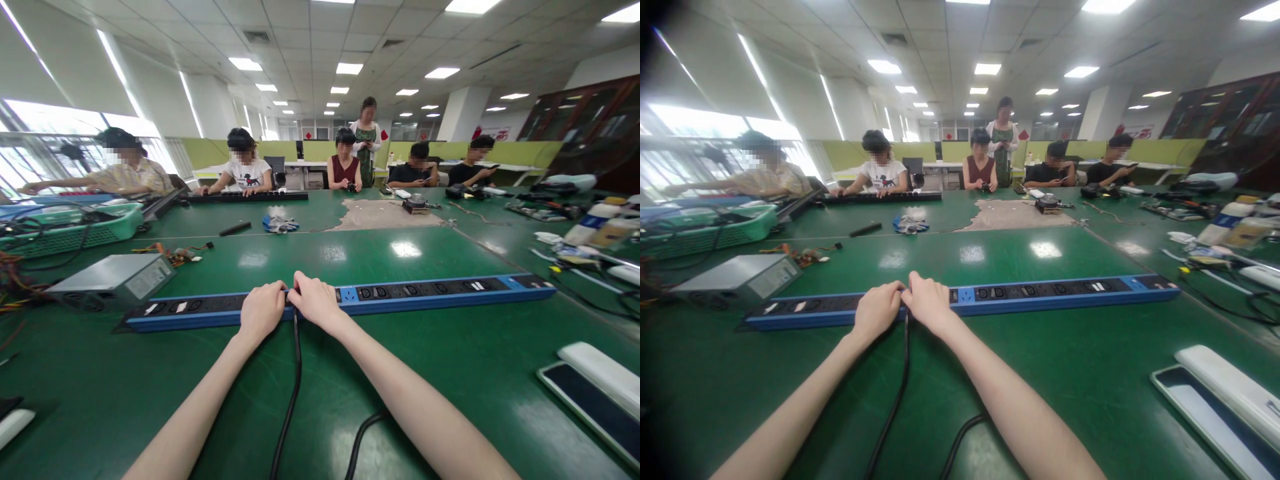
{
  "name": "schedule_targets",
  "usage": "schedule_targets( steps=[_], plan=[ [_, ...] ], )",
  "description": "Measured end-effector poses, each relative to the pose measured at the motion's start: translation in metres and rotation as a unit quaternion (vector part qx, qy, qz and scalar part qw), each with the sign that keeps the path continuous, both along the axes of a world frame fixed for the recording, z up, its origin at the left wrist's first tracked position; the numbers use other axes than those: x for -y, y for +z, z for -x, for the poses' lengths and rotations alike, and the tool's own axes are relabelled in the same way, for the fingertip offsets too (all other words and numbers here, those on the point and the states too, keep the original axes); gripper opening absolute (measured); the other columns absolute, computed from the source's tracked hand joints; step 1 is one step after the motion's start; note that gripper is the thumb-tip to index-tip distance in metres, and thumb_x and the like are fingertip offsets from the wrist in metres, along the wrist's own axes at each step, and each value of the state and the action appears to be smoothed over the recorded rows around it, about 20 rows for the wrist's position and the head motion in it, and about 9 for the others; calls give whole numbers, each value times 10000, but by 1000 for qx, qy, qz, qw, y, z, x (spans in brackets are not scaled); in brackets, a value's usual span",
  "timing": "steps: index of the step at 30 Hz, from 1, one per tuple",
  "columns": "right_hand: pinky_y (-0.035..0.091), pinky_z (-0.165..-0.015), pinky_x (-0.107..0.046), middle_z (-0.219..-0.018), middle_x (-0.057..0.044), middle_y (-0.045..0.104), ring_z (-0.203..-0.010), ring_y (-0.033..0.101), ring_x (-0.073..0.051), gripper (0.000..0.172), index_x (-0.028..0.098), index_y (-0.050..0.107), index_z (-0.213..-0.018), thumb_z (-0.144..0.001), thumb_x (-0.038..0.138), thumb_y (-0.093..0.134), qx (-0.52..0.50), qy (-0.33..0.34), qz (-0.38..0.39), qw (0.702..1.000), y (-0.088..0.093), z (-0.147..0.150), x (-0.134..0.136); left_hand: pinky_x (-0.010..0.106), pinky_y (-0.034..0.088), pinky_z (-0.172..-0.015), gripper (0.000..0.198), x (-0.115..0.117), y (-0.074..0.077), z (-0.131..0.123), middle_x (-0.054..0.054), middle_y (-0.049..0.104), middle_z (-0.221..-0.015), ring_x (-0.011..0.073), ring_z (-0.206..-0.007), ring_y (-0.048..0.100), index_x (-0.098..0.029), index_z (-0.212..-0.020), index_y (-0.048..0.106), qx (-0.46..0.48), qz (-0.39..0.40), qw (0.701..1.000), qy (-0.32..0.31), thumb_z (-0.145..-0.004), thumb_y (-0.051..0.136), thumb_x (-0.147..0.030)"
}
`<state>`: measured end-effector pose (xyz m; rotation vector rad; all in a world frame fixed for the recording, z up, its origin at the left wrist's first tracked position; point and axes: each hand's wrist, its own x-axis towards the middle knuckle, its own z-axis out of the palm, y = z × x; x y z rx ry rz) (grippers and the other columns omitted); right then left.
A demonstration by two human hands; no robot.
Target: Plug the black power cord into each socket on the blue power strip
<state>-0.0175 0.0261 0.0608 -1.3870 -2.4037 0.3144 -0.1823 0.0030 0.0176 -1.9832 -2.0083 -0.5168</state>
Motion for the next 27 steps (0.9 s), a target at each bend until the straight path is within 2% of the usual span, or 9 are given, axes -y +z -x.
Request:
schedule_targets(
  steps=[12, 18, 21, 24, 27],
  plan=[
    [477, -762, -346, -995, -66, 746, -905, 720, -262, 240, 270, 565, -1158, -968, 377, 465, 5, 12, -1, 1000, 6, 2, -5, 339, 455, -839, 340, 2, 2, -3, 69, 765, -998, 237, -923, 692, -241, -1076, 699, -6, 5, 1000, 8, -1015, 365, -231],
    [491, -788, -351, -1042, -72, 744, -947, 705, -259, 257, 259, 621, -1078, -926, 456, 556, -13, 31, 42, 999, 8, 1, -25, 335, 464, -812, 341, 3, 3, -4, 66, 772, -995, 240, -916, 701, -249, -1062, 705, -5, 7, 1000, 10, -1016, 367, -248],
    [483, -779, -319, -1038, -43, 748, -956, 693, -233, 237, 268, 658, -988, -885, 477, 612, -44, 34, 84, 995, 6, -2, -34, 327, 464, -798, 337, 3, 4, -4, 66, 772, -980, 239, -905, 705, -245, -1051, 700, -8, 8, 1000, 12, -1019, 365, -258],
    [469, -764, -293, -1003, -37, 751, -939, 682, -215, 206, 255, 677, -933, -851, 443, 652, -93, 30, 79, 992, 1, -3, -35, 325, 463, -790, 341, 2, 3, -3, 68, 771, -967, 239, -900, 706, -244, -1048, 697, -10, 6, 1000, 13, -1022, 357, -266],
    [452, -725, -266, -926, -47, 738, -856, 663, -187, 204, 218, 669, -904, -843, 413, 668, -155, 7, 72, 985, 12, -5, -34, 325, 460, -790, 342, 1, 2, -2, 68, 771, -983, 240, -908, 704, -244, -1052, 695, -12, 5, 1000, 14, -1023, 355, -268]
  ],
)
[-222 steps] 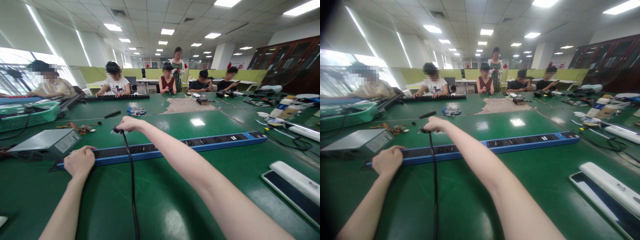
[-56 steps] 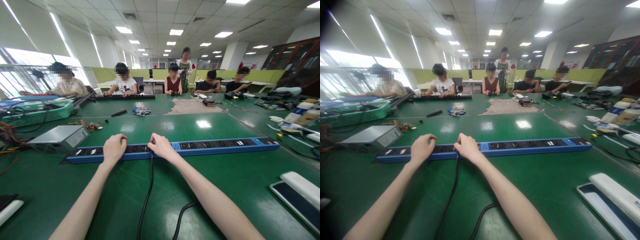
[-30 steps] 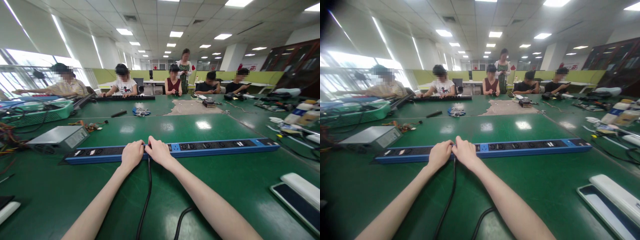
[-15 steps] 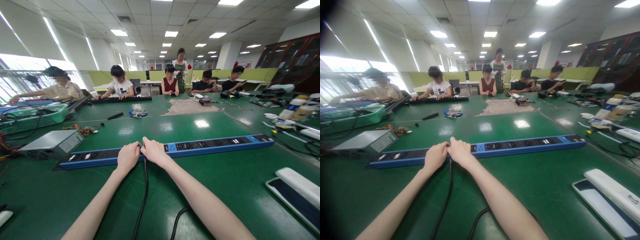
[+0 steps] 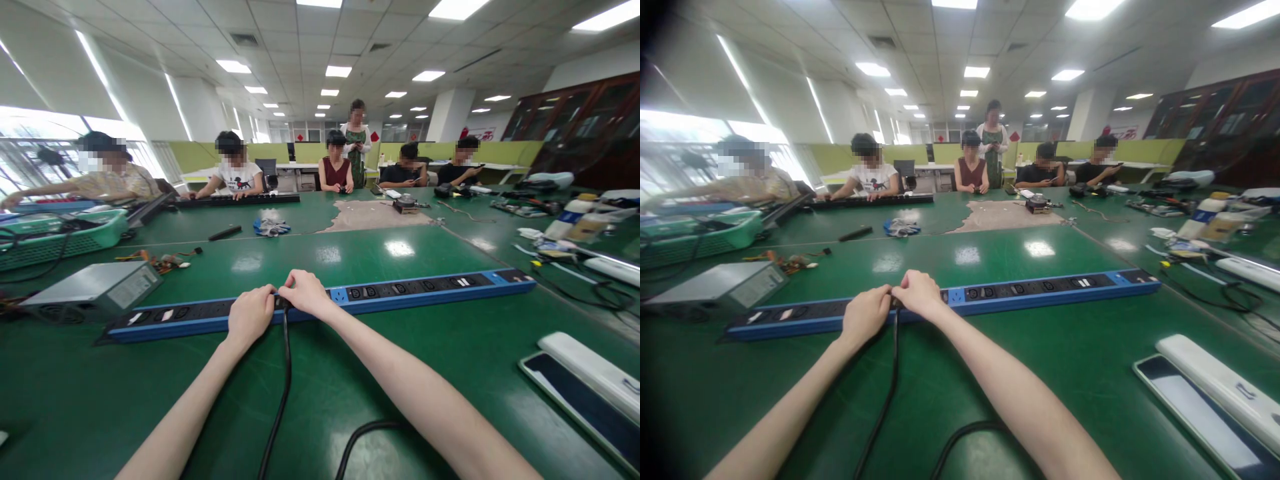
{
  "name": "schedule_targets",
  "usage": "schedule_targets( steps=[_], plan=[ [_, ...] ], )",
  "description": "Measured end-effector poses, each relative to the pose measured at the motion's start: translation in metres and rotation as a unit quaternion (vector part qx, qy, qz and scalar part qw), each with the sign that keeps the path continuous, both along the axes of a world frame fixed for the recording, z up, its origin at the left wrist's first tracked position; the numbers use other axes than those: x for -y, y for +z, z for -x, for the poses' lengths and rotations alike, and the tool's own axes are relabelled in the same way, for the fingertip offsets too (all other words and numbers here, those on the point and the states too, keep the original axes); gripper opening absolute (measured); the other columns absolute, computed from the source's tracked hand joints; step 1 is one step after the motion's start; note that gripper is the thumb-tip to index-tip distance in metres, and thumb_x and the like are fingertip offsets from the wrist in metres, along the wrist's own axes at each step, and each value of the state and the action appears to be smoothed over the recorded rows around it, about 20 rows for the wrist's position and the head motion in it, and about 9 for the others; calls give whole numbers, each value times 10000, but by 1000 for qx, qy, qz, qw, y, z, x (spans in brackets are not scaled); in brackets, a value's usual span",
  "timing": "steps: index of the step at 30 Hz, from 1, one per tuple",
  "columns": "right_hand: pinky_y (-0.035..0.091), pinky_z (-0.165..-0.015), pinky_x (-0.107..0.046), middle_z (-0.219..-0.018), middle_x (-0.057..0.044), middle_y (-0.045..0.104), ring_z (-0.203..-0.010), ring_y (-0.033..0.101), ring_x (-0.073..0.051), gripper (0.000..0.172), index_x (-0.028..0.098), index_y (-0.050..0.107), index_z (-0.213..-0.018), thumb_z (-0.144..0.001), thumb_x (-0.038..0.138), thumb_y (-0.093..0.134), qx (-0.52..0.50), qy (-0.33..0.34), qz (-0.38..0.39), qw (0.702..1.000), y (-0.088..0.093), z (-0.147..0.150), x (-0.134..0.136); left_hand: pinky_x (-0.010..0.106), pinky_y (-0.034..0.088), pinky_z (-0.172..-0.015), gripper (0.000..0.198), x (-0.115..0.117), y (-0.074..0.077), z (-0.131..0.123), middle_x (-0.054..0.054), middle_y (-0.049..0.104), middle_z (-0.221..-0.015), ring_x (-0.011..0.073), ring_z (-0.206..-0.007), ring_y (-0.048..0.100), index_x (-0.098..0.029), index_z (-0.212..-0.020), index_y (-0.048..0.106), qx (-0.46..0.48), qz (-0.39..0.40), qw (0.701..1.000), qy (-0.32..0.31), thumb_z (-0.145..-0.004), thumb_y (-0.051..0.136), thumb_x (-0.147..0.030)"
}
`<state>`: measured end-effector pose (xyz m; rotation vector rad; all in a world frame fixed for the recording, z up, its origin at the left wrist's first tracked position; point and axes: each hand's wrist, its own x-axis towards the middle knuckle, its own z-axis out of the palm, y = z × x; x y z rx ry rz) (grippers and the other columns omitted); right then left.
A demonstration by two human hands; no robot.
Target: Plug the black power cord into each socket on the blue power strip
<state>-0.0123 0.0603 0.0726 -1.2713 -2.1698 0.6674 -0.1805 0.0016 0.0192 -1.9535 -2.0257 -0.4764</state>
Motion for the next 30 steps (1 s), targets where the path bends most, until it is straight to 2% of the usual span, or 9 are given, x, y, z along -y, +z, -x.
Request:
schedule_targets(
  steps=[3, 6, 8, 10, 13, 18, 25, 28, 30],
  plan=[
    [438, -712, -251, -874, -32, 710, -798, 632, -157, 231, 197, 649, -951, -882, 417, 631, -86, -13, -44, 995, 39, -12, -6, 327, 456, -793, 347, 0, -1, 0, 52, 774, -1016, 237, -922, 701, -260, -1081, 696, 1, 0, 1000, -3, -1025, 353, -270],
    [430, -714, -247, -833, -14, 686, -770, 615, -142, 230, 187, 637, -983, -891, 397, 622, -125, 34, -75, 989, 82, -39, -14, 329, 456, -799, 355, 0, 0, -1, 45, 775, -1016, 235, -927, 698, -268, -1083, 702, 4, -1, 1000, -4, -1025, 352, -271],
    [422, -682, -244, -789, -6, 670, -716, 600, -132, 225, 182, 624, -1006, -890, 374, 618, -132, 52, -59, 988, 94, -64, -17, 328, 457, -801, 357, 1, 0, -1, 50, 776, -1008, 234, -923, 697, -264, -1078, 709, 5, -2, 1000, -3, -1022, 357, -274],
    [410, -634, -240, -737, 2, 655, -651, 578, -123, 214, 180, 609, -1011, -892, 358, 607, -129, 46, -26, 990, 87, -91, -17, 328, 458, -798, 359, 0, 0, -1, 53, 775, -1000, 235, -915, 696, -262, -1078, 714, 7, -4, 1000, -3, -1020, 360, -280],
    [392, -573, -232, -693, 9, 642, -587, 555, -117, 184, 185, 599, -959, -872, 346, 623, -108, 16, 34, 994, 52, -125, -17, 331, 458, -790, 365, 0, -1, -1, 52, 775, -996, 237, -907, 693, -265, -1080, 716, 10, -7, 1000, 0, -1021, 356, -286],
    [411, -586, -230, -734, -4, 686, -604, 589, -125, 155, 193, 589, -921, -877, 338, 622, -103, 26, 85, 991, -2, -143, -17, 327, 459, -793, 354, -1, -3, -2, 50, 775, -995, 230, -904, 694, -264, -1069, 713, 12, -6, 1000, 7, -1020, 363, -288],
    [369, -630, -224, -747, 6, 677, -659, 571, -126, 105, 198, 605, -867, -860, 297, 641, -33, 0, 19, 999, -7, -136, -18, 351, 484, -829, 357, -2, -3, 1, 49, 772, -1013, 238, -929, 694, -258, -1080, 708, 12, -6, 1000, -2, -1022, 355, -261],
    [358, -641, -222, -744, 15, 666, -661, 557, -125, 97, 202, 609, -887, -877, 297, 628, -22, 0, 9, 1000, -6, -136, -16, 398, 457, -1039, 372, 1, -5, -8, 76, 743, -1220, 258, -1187, 650, -230, -1183, 695, 18, -44, 999, -24, -1015, 363, -226],
    [356, -647, -223, -731, 21, 657, -659, 553, -126, 102, 203, 604, -900, -894, 304, 619, -18, 2, 9, 1000, -7, -135, -16, 442, 345, -1199, 410, 4, -7, -23, 85, 661, -1411, 261, -1386, 532, -208, -1319, 647, 19, -89, 992, -82, -1008, 380, -202]
  ],
)
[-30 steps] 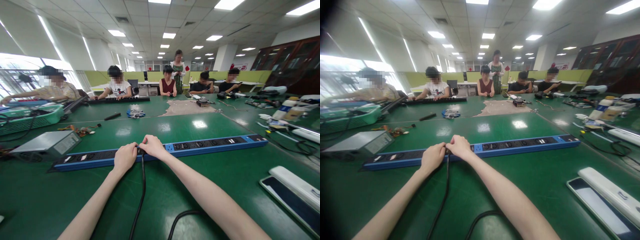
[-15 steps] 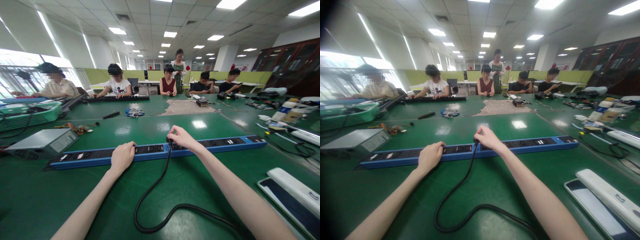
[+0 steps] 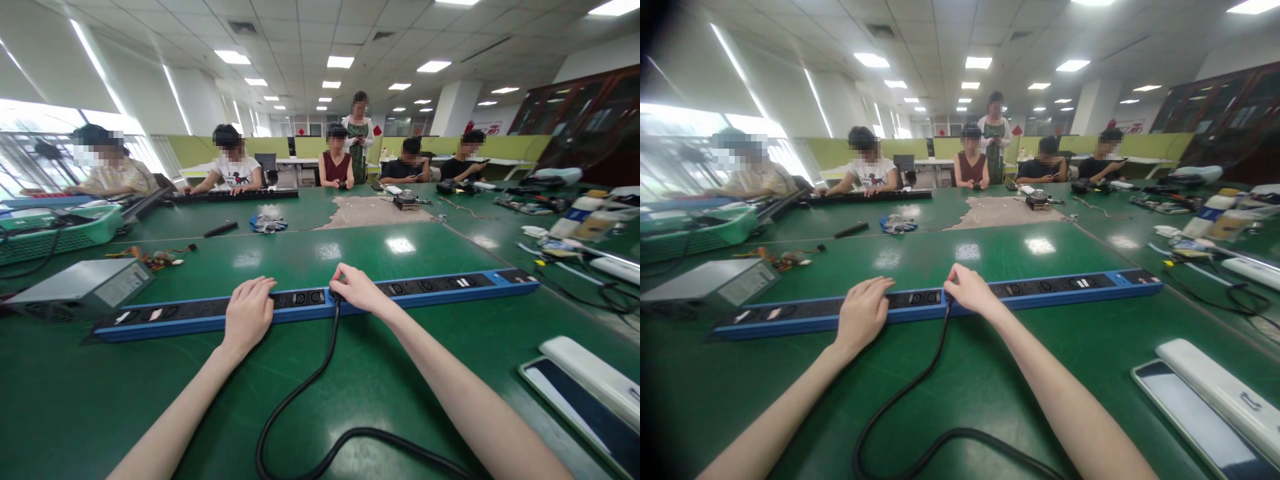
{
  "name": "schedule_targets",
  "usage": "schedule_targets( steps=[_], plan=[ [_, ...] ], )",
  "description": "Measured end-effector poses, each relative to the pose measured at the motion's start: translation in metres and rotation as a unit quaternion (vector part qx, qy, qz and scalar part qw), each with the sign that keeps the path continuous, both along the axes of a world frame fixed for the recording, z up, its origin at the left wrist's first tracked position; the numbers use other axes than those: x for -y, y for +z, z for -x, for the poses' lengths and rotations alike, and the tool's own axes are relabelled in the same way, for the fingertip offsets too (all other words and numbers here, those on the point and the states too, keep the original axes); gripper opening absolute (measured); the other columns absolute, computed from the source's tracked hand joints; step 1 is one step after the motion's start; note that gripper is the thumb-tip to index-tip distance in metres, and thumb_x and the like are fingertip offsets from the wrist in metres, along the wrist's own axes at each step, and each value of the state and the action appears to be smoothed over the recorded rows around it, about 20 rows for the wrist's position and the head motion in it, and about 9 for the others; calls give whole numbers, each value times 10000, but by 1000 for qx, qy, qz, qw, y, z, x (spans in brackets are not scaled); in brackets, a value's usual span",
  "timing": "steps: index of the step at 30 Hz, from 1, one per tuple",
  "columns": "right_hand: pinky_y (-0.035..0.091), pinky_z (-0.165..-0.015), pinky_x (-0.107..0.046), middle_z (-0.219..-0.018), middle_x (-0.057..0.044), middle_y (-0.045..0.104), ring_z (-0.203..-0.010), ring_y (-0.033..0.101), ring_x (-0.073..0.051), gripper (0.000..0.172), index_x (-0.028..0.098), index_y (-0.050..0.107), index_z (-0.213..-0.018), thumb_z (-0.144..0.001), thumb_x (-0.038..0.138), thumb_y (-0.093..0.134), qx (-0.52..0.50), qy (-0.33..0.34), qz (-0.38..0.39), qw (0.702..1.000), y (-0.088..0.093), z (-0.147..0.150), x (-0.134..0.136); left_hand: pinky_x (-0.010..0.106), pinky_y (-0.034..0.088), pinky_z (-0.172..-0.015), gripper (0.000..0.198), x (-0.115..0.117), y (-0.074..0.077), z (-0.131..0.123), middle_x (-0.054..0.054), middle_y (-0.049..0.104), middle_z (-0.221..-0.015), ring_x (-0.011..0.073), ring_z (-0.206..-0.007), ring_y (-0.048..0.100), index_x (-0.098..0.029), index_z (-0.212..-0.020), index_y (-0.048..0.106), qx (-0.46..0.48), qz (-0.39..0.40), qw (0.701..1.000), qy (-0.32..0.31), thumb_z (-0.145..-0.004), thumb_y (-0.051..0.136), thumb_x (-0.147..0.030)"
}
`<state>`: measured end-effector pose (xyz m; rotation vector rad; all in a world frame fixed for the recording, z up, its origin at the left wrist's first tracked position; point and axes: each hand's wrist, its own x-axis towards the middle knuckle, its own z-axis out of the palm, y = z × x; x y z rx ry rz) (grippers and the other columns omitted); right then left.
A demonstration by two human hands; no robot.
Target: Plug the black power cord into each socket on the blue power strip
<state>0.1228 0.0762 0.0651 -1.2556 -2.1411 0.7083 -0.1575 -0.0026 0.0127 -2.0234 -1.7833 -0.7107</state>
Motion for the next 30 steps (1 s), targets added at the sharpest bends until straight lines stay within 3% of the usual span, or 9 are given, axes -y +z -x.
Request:
schedule_targets(
  steps=[2, 6, 9, 22, 30],
  plan=[
    [355, -648, -224, -725, 23, 651, -661, 554, -129, 106, 204, 595, -899, -910, 309, 604, 0, -3, -2, 1000, -2, 1, 0, 467, 278, -1258, 457, 4, -2, -21, 78, 588, -1514, 251, -1452, 473, -206, -1427, 583, -9, -21, 996, -81, -1013, 390, -192],
    [359, -652, -226, -767, 14, 663, -694, 571, -133, 125, 207, 587, -890, -925, 327, 588, -12, -4, -9, 1000, -4, 4, 0, 461, 311, -1256, 511, 12, -7, -61, 63, 527, -1577, 231, -1448, 480, -239, -1530, 493, -24, 11, 982, -188, -1026, 415, -198],
    [356, -648, -230, -768, 11, 660, -688, 565, -134, 136, 212, 589, -897, -929, 345, 584, -7, -6, -18, 1000, -5, 6, 1, 457, 329, -1252, 513, 15, -9, -73, 58, 519, -1584, 230, -1451, 474, -234, -1534, 485, -8, 19, 981, -193, -1027, 417, -192],
    [381, -663, -227, -790, 11, 684, -701, 585, -125, 192, 206, 628, -949, -934, 396, 606, 8, 13, 5, 1000, -6, 5, -3, 476, 351, -1248, 556, 14, -12, -71, 59, 514, -1588, 241, -1460, 472, -237, -1535, 493, 3, 20, 982, -190, -990, 436, -144],
    [343, -670, -249, -914, -22, 725, -804, 641, -164, 246, 238, 627, -1043, -1001, 459, 527, 117, -52, -28, 991, -6, 13, 11, 477, 360, -1249, 576, 13, -14, -69, 52, 519, -1584, 240, -1450, 483, -232, -1540, 489, 0, 5, 981, -196, -974, 466, -127]
  ],
)
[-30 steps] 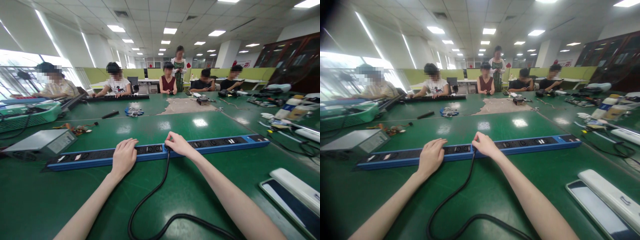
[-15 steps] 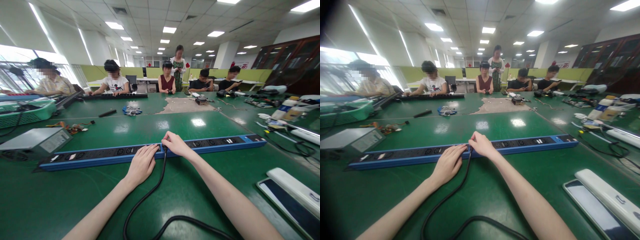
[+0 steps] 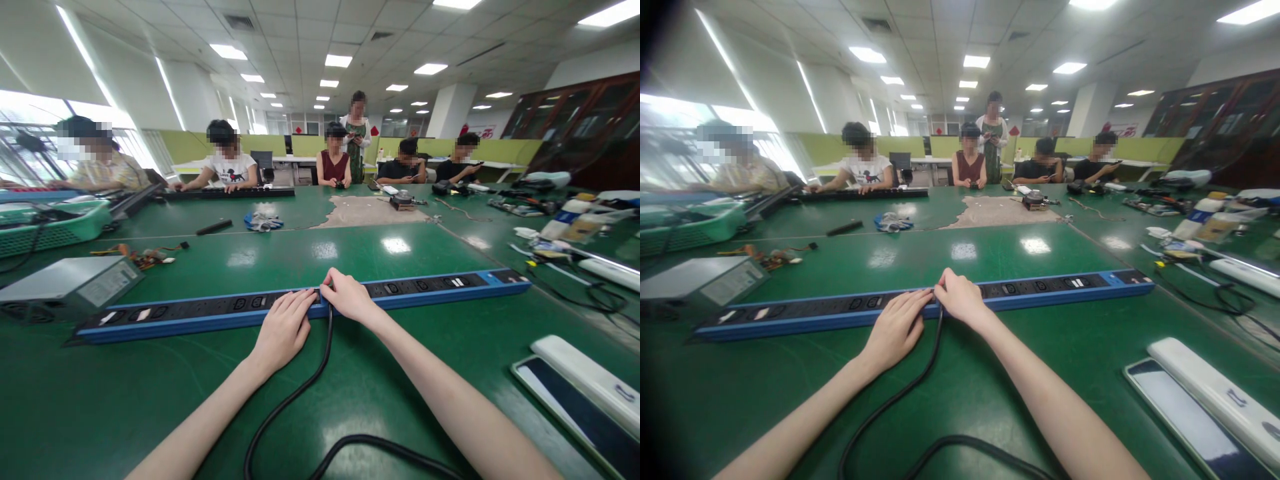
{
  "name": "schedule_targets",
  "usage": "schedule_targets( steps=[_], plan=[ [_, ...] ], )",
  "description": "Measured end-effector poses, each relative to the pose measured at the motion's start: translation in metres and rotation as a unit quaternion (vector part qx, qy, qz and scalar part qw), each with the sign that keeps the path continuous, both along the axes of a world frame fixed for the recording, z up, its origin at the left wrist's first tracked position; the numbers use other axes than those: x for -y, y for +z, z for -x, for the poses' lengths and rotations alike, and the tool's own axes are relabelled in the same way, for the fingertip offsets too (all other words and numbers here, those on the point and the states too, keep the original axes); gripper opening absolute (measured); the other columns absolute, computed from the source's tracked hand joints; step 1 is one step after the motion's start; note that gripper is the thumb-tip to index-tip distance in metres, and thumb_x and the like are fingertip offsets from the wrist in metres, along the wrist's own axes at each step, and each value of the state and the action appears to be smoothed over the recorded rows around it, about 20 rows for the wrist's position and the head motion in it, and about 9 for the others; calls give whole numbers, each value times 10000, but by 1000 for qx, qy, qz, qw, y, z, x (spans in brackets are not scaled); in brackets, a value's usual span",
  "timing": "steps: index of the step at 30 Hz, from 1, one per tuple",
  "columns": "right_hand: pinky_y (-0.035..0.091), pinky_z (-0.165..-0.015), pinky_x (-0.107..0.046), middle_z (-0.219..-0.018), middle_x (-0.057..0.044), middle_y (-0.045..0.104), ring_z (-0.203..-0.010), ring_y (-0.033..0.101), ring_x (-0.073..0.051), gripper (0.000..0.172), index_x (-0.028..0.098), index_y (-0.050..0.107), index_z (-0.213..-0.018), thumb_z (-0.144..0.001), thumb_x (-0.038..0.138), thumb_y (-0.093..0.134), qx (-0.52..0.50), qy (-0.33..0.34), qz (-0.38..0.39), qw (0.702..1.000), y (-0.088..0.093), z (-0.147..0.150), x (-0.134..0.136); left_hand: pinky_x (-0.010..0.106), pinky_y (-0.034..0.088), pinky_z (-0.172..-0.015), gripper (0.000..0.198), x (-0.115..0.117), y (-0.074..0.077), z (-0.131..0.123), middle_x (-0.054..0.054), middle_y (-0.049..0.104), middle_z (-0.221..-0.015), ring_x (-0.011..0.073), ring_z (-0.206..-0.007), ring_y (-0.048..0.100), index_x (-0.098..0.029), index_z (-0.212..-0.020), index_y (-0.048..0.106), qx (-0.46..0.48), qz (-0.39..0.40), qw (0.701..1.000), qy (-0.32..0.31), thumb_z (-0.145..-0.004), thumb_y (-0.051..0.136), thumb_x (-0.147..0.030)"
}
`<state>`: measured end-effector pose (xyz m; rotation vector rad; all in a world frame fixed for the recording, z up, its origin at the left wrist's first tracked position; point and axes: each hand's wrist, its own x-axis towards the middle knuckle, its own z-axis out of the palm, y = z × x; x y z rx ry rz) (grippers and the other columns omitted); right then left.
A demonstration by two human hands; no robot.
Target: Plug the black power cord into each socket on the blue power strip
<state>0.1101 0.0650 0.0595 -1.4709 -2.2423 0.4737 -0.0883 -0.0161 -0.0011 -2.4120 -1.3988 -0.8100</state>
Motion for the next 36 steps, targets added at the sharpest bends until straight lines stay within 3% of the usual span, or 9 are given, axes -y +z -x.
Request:
schedule_targets(
  steps=[5, 8, 11, 18, 24, 30, 33, 36],
  plan=[
    [391, -725, -279, -943, -30, 736, -866, 676, -199, 323, 263, 639, -1036, -1035, 538, 470, 83, 32, -46, 995, 16, -2, 12, 471, 368, -1249, 587, -1, -1, 0, 49, 523, -1581, 236, -1451, 484, -236, -1540, 492, 0, -8, 1000, 1, -965, 477, -122],
    [424, -853, -336, -971, -90, 733, -981, 679, -249, 284, 225, 631, -1061, -1042, 453, 462, 149, 15, -124, 981, 21, 3, 22, 470, 363, -1252, 574, -1, -1, 0, 52, 523, -1581, 235, -1455, 479, -228, -1534, 497, 0, -6, 1000, -1, -969, 472, -125],
    [421, -921, -366, -981, -122, 734, -1001, 684, -265, 232, 181, 591, -1117, -1030, 349, 456, 175, -6, -141, 975, 19, 9, 27, 472, 357, -1255, 555, 0, 0, 0, 51, 523, -1581, 235, -1457, 476, -224, -1521, 508, 0, -3, 1000, -1, -976, 467, -128],
    [404, -719, -291, -947, -76, 738, -887, 705, -242, 210, 219, 524, -1176, -1026, 339, 439, 165, 9, -106, 980, 14, 10, 26, 480, 375, -1245, 562, 0, 1, 0, 62, 539, -1567, 243, -1449, 490, -223, -1509, 527, 5, -10, 1000, 1, -958, 492, -119],
    [387, -692, -289, -946, -71, 734, -892, 694, -241, 202, 229, 520, -1177, -1019, 322, 435, 161, 9, -132, 978, 13, 11, 32, 485, 388, -1237, 582, -3, -2, 1, 65, 543, -1564, 246, -1441, 500, -222, -1519, 520, 3, -20, 1000, 1, -946, 502, -120],
    [370, -690, -295, -891, -61, 728, -843, 687, -227, 157, 209, 551, -1083, -991, 320, 490, 101, -1, -108, 989, 9, 9, 23, 485, 383, -1242, 605, -3, -2, 0, 58, 538, -1569, 246, -1444, 498, -242, -1538, 504, 6, -17, 1000, 0, -946, 501, -117],
    [354, -676, -284, -886, -42, 725, -788, 666, -194, 149, 213, 557, -1059, -990, 335, 505, 30, -6, -107, 994, 26, 3, 18, 482, 373, -1248, 598, -2, 0, 0, 51, 530, -1577, 240, -1445, 494, -247, -1538, 498, 6, -12, 1000, -1, -954, 501, -119],
    [335, -652, -272, -892, -19, 723, -743, 638, -172, 212, 230, 554, -1103, -1011, 408, 485, -35, -23, -154, 987, 58, -15, 16, 461, 369, -1253, 591, -2, 0, 1, 44, 531, -1576, 226, -1443, 492, -247, -1532, 501, 4, -8, 1000, -3, -955, 504, -118]
  ],
)
